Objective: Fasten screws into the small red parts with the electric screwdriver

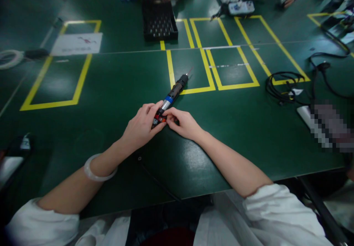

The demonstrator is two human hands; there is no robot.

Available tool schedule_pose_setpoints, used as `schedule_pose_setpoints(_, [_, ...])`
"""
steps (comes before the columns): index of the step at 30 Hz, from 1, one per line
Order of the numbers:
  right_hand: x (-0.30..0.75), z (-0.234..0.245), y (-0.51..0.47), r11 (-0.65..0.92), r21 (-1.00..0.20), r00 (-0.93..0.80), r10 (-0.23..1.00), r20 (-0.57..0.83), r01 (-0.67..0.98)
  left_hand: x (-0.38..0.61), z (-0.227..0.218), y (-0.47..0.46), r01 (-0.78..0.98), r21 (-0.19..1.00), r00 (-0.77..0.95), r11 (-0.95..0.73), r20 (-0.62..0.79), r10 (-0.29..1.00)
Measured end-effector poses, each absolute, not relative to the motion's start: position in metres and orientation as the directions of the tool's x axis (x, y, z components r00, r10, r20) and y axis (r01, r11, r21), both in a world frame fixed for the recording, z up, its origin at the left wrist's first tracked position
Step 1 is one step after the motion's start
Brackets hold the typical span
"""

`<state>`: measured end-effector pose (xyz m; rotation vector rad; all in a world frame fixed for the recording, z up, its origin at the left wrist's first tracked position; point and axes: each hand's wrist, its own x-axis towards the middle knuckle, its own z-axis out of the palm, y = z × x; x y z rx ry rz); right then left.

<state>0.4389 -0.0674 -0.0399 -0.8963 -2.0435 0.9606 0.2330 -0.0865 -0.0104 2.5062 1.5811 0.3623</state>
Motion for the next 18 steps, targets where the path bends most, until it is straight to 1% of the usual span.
schedule_pose_setpoints(5, [0.440,-0.040,-0.067,0.467,-0.837,-0.523,0.808,0.272,0.286,0.228,-0.001,-0.086,0.896,0.169,0.406,-0.410,0.059,0.912])
schedule_pose_setpoints(10, [0.441,-0.038,-0.067,0.425,-0.855,-0.509,0.828,0.235,0.297,0.204,0.003,-0.070,0.948,0.074,0.307,-0.308,0.025,0.951])
schedule_pose_setpoints(14, [0.442,-0.037,-0.066,0.422,-0.857,-0.501,0.832,0.237,0.296,0.160,0.002,-0.045,0.979,0.083,0.187,-0.188,0.027,0.982])
schedule_pose_setpoints(18, [0.442,-0.037,-0.066,0.441,-0.846,-0.502,0.827,0.253,0.300,0.106,0.002,-0.023,0.990,0.128,0.061,-0.057,-0.032,0.998])
